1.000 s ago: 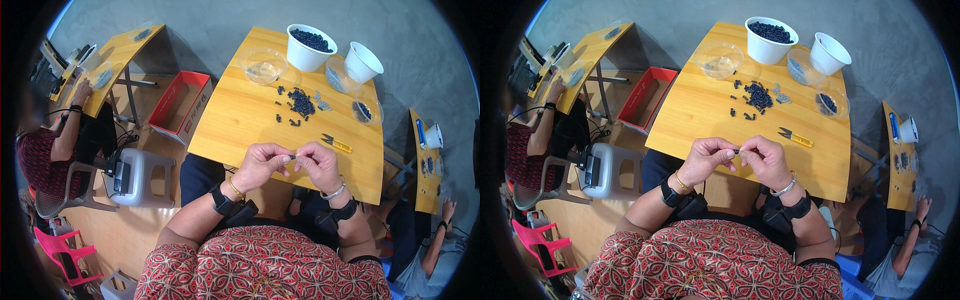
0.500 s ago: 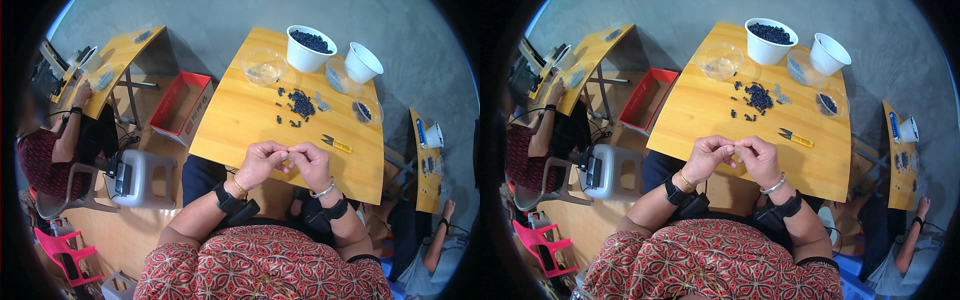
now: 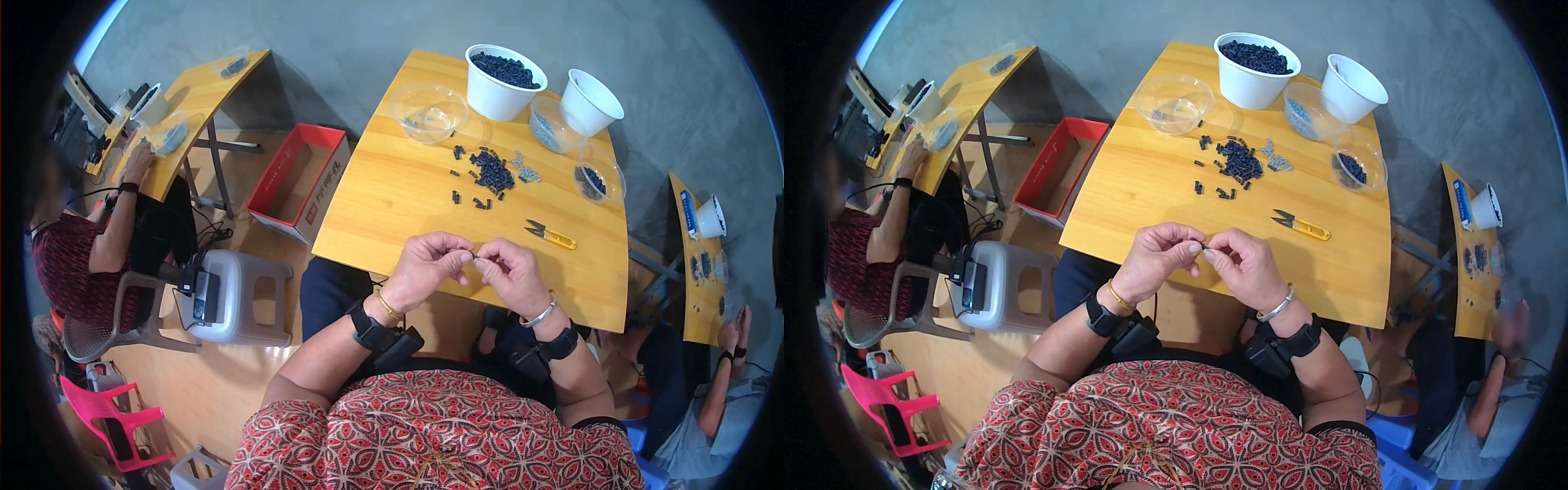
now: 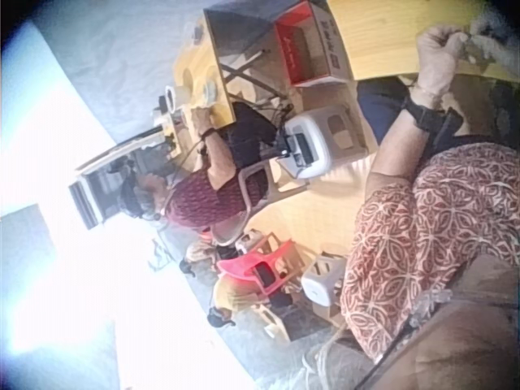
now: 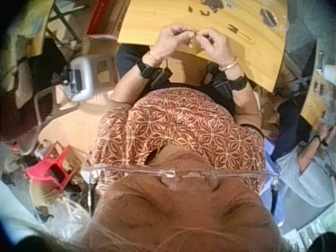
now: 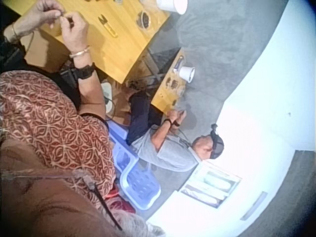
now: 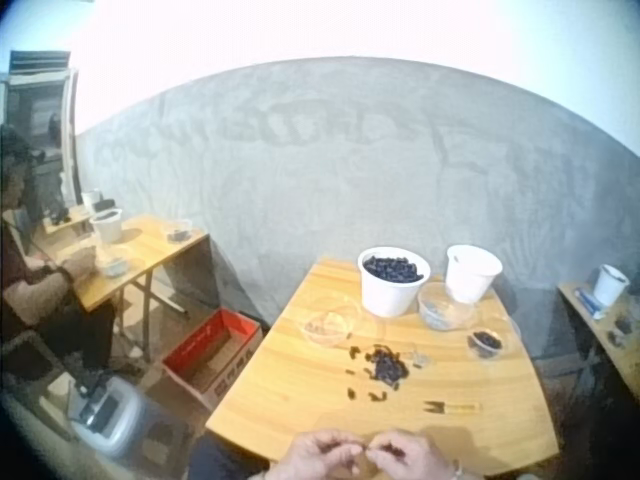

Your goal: Sorting small black plastic components and fitting silver metal collars onto them at a table.

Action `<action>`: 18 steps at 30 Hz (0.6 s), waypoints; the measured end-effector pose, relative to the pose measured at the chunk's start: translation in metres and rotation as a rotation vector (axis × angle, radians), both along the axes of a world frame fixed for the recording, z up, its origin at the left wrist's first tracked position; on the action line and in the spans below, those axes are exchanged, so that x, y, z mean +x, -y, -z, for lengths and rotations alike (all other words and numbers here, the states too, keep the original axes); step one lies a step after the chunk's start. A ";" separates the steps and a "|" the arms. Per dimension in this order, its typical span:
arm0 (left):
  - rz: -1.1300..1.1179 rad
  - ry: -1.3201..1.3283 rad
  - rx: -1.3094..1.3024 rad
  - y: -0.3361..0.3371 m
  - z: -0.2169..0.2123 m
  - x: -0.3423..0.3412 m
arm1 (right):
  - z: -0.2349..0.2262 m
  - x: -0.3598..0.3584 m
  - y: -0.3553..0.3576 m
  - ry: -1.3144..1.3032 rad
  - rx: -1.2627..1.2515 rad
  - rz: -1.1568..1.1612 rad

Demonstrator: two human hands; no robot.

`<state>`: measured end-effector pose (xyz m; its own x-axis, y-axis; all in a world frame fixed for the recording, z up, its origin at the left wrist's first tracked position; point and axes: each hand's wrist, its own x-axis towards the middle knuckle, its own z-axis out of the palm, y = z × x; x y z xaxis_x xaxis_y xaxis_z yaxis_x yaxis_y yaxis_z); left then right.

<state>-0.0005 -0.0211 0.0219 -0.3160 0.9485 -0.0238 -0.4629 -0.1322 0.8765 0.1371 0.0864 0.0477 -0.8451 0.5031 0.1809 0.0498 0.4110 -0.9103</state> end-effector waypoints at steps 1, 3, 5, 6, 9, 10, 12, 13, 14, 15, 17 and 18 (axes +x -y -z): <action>0.018 0.028 0.000 -0.001 0.000 0.000 | 0.000 0.000 0.000 -0.003 -0.002 0.002; 0.039 0.053 -0.003 -0.002 0.000 0.001 | -0.002 0.000 0.001 -0.043 0.080 0.000; 0.055 0.191 0.015 -0.004 0.001 0.004 | 0.002 -0.001 0.000 -0.089 0.167 0.008; 0.058 0.190 0.015 -0.006 0.003 0.005 | 0.006 -0.002 -0.001 -0.134 0.254 0.012; -0.042 -0.105 -0.021 -0.014 0.011 0.008 | 0.019 -0.002 -0.006 -0.124 0.386 0.060; -0.166 -0.439 0.006 -0.017 0.013 0.011 | 0.024 -0.002 -0.009 -0.123 0.384 0.064; -0.287 -0.772 0.036 -0.023 0.015 0.012 | 0.033 -0.001 -0.014 -0.100 0.559 0.099; -0.322 -0.984 0.050 -0.025 0.015 0.010 | 0.033 -0.001 -0.015 -0.098 0.557 0.099; -0.356 -1.197 0.066 -0.026 0.016 0.009 | 0.033 -0.002 -0.015 -0.076 0.626 0.111; -0.355 -1.195 0.065 -0.026 0.018 0.009 | 0.032 -0.002 -0.015 -0.053 0.695 0.122; -0.371 -1.220 0.091 -0.027 0.022 0.008 | 0.027 0.000 -0.014 -0.014 0.716 0.101; -0.370 -1.221 0.090 -0.027 0.022 0.008 | 0.025 0.000 -0.013 0.024 0.739 0.079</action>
